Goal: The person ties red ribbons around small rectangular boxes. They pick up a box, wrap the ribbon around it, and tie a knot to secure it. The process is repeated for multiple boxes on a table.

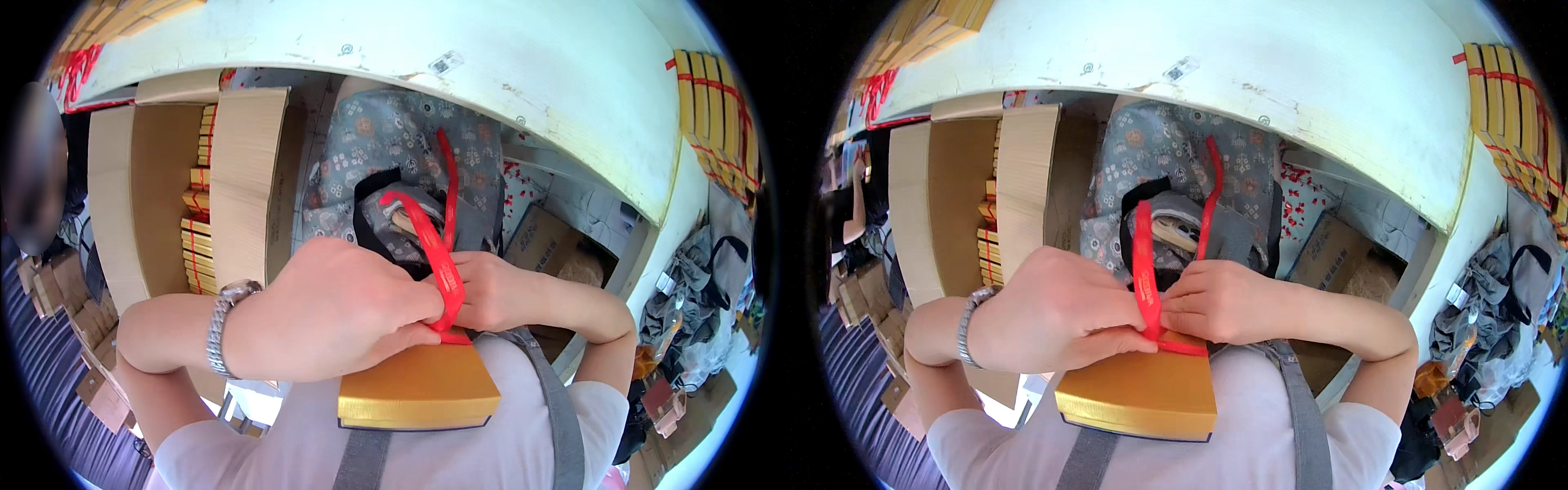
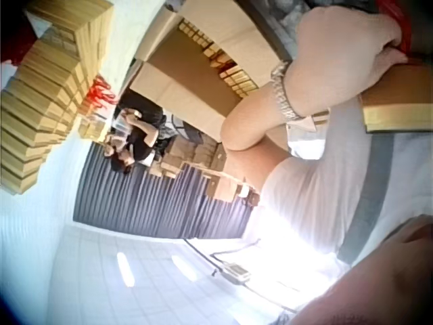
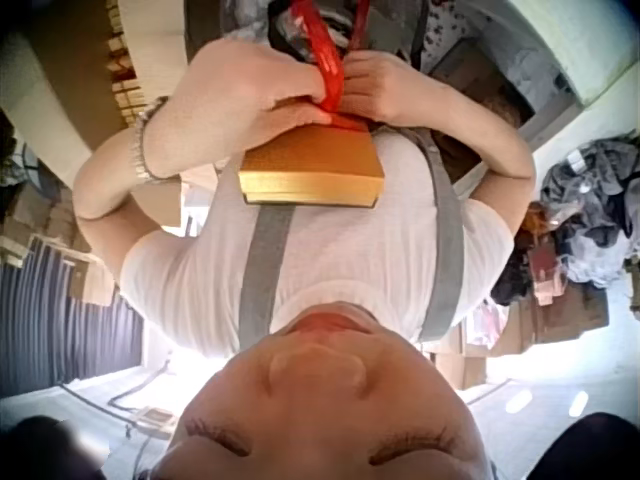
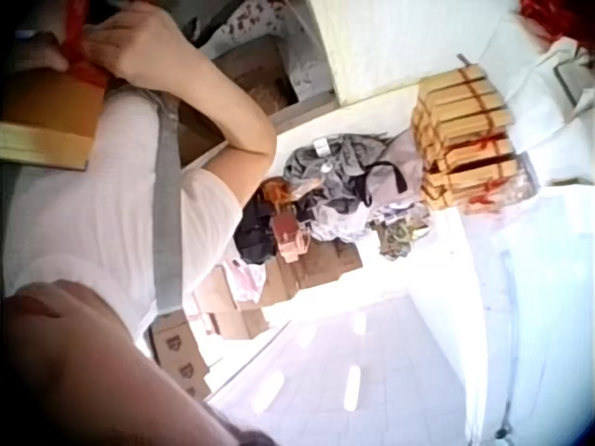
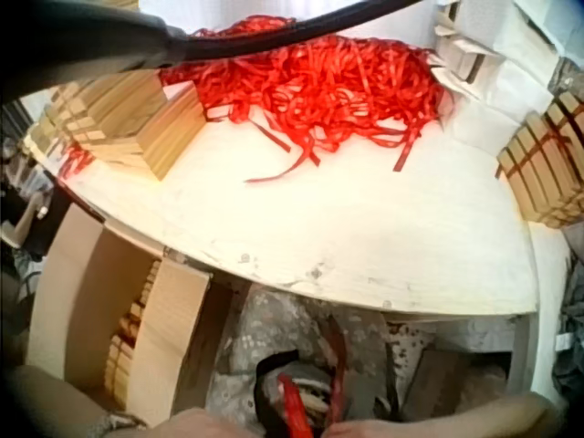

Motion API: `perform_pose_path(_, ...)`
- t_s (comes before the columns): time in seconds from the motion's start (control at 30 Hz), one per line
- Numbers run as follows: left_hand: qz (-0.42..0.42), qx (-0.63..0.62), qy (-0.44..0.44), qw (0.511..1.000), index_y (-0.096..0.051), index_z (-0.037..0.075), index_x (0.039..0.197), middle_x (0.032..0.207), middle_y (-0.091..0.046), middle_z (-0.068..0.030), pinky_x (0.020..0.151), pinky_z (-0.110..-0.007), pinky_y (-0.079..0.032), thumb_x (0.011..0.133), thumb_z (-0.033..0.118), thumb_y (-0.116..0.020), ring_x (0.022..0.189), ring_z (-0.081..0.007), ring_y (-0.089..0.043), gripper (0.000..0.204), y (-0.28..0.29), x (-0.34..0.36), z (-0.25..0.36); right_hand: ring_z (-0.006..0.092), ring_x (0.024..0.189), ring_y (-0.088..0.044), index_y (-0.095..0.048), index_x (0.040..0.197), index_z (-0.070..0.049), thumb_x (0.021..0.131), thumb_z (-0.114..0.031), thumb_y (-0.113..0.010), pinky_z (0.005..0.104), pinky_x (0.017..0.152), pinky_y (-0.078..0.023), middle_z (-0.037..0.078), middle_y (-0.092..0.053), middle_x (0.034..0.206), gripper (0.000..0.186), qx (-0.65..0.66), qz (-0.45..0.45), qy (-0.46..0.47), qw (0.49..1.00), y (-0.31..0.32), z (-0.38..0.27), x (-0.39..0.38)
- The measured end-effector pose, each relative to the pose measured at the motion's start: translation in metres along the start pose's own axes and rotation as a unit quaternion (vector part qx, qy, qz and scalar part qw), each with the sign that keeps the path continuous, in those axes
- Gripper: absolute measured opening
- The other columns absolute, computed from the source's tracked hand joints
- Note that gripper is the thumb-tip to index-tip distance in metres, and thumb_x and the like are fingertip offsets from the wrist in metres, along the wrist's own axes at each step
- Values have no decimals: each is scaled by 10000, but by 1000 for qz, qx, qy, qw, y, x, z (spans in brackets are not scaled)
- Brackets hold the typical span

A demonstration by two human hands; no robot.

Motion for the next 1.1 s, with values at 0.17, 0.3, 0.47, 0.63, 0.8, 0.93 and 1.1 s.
perform_pose_path(0.17,-30,-149,49,987,-671,112,763,719,-644,-46,560,-351,-483,752,168,-792,655,-241,-625,134,4,1,8,244,950,-663,-685,1016,-3,799,-142,-616,360,792,-517,89,-706,1032,267,51,-20,-4,998,6,6,4)
perform_pose_path(0.3,-34,-167,37,985,-659,98,814,727,-617,-53,555,-340,-490,748,222,-784,677,-228,-626,188,6,-9,31,254,937,-665,-679,1072,-13,816,-126,-618,360,780,-522,83,-707,1044,286,98,-27,-16,995,6,12,5)
perform_pose_path(0.47,-18,114,-55,992,-663,93,897,807,-657,-43,543,-322,-505,711,301,-825,708,-223,-651,323,4,-31,73,262,790,-680,-716,1064,-42,839,-100,-674,342,692,-538,103,-724,933,236,206,-78,-89,971,-7,34,0)
perform_pose_path(0.63,194,-84,-7,977,-645,75,911,883,-672,-74,628,-313,-525,617,255,-869,766,-221,-661,411,36,-62,11,79,757,-660,-740,974,-22,888,-105,-689,247,677,-527,59,-742,872,130,352,-43,-331,874,21,75,12)
perform_pose_path(0.8,470,-455,-33,756,-574,-74,1177,1089,-680,-130,861,-308,-550,866,129,-637,941,-163,-676,377,97,-69,-113,41,692,-600,-700,1013,-23,934,-128,-615,196,572,-473,11,-682,788,157,226,143,-482,835,132,89,27)
perform_pose_path(0.93,481,-576,-9,661,-618,-47,1078,1056,-685,-132,813,-292,-565,942,204,-617,918,-169,-686,285,102,-20,-173,51,693,-514,-689,933,6,923,-141,-605,219,632,-386,1,-627,714,169,127,204,-481,843,182,97,46)
perform_pose_path(1.1,471,-526,49,707,-682,-27,944,826,-690,-39,581,-228,-523,933,199,-669,684,-90,-643,227,108,26,-181,216,661,-626,-719,704,-1,769,-560,-722,351,667,-503,123,-665,681,563,-130,117,-567,805,207,133,40)
Point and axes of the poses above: each hand's wrist, its own x-axis towards the middle knuckle, its own y-axis out of the back of the hand, z = x × y, the point moved 7 cm from there along x, towards the middle knuckle
